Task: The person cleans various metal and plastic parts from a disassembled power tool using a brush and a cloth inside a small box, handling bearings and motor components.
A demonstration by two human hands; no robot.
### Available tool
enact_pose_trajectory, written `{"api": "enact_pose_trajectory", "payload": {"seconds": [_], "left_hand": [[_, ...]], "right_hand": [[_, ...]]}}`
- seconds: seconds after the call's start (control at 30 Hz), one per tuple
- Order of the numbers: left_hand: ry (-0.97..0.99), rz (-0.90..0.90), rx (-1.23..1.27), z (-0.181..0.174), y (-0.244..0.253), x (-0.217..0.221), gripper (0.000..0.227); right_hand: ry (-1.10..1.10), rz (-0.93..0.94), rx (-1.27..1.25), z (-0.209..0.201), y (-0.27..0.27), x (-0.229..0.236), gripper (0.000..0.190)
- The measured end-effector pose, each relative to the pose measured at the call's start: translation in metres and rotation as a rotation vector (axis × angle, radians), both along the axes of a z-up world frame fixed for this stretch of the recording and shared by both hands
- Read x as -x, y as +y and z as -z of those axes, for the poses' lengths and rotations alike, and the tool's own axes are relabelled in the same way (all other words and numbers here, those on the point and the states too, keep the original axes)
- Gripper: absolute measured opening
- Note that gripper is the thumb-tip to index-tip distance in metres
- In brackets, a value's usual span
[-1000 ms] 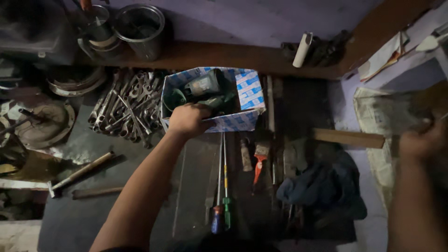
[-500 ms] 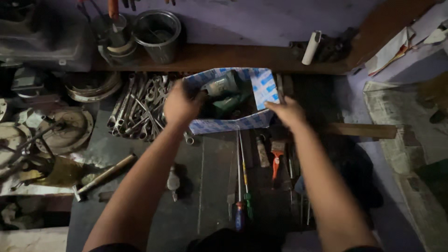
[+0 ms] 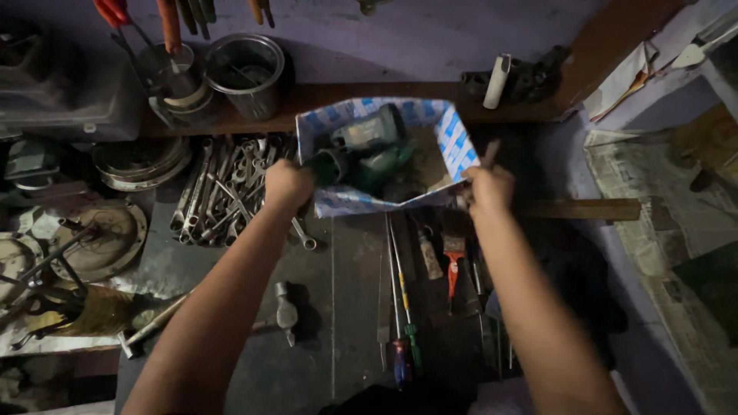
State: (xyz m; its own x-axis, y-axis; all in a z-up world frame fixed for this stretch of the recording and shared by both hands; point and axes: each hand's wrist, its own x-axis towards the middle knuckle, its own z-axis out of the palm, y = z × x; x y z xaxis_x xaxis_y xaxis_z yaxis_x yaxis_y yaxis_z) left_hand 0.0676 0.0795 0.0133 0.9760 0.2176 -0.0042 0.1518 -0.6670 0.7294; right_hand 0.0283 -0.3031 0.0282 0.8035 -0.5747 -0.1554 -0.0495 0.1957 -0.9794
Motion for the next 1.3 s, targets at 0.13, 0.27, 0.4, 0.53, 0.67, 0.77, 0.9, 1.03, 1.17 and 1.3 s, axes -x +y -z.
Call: {"api": "enact_pose_trajectory", "payload": {"seconds": [0.13,0.27,0.4,0.53,0.67,0.77,0.9,1.03,1.17,1.3], "left_hand": [[-0.115,-0.030,0.040,-0.048,-0.010,-0.009,0.033],[-0.231,-0.092,0.042,-0.093,-0.018,-0.051,0.037],[-0.144,-0.152,0.187,-0.080,-0.028,-0.116,0.052],[-0.389,-0.161,0.397,-0.026,-0.061,-0.148,0.053],[-0.130,-0.127,0.688,-0.015,-0.064,-0.134,0.046],[-0.476,-0.060,0.712,-0.006,-0.059,-0.116,0.040],[-0.346,-0.170,0.928,0.010,-0.064,-0.088,0.043],[-0.135,-0.178,1.014,0.056,-0.061,-0.041,0.032],[0.046,0.014,1.132,0.124,-0.068,0.003,0.039],[-0.232,0.163,0.369,0.157,-0.071,0.073,0.042]], "right_hand": [[-0.052,0.002,0.042,-0.055,-0.002,0.001,0.024],[-0.187,-0.049,-0.085,-0.069,-0.013,-0.038,0.031],[-0.225,-0.142,-0.084,-0.039,-0.022,-0.105,0.031],[-0.311,-0.405,-0.270,-0.003,0.000,-0.128,0.040],[-0.340,-0.554,-0.229,0.003,0.019,-0.107,0.047],[-0.220,-0.543,-0.149,-0.009,0.021,-0.082,0.047],[-0.179,-0.538,-0.118,-0.018,0.026,-0.064,0.045],[-0.197,-0.454,0.065,0.005,0.027,-0.054,0.045],[0.275,-0.509,0.454,0.063,0.040,-0.012,0.055],[0.274,-0.621,0.803,0.128,0.078,0.027,0.066]]}}
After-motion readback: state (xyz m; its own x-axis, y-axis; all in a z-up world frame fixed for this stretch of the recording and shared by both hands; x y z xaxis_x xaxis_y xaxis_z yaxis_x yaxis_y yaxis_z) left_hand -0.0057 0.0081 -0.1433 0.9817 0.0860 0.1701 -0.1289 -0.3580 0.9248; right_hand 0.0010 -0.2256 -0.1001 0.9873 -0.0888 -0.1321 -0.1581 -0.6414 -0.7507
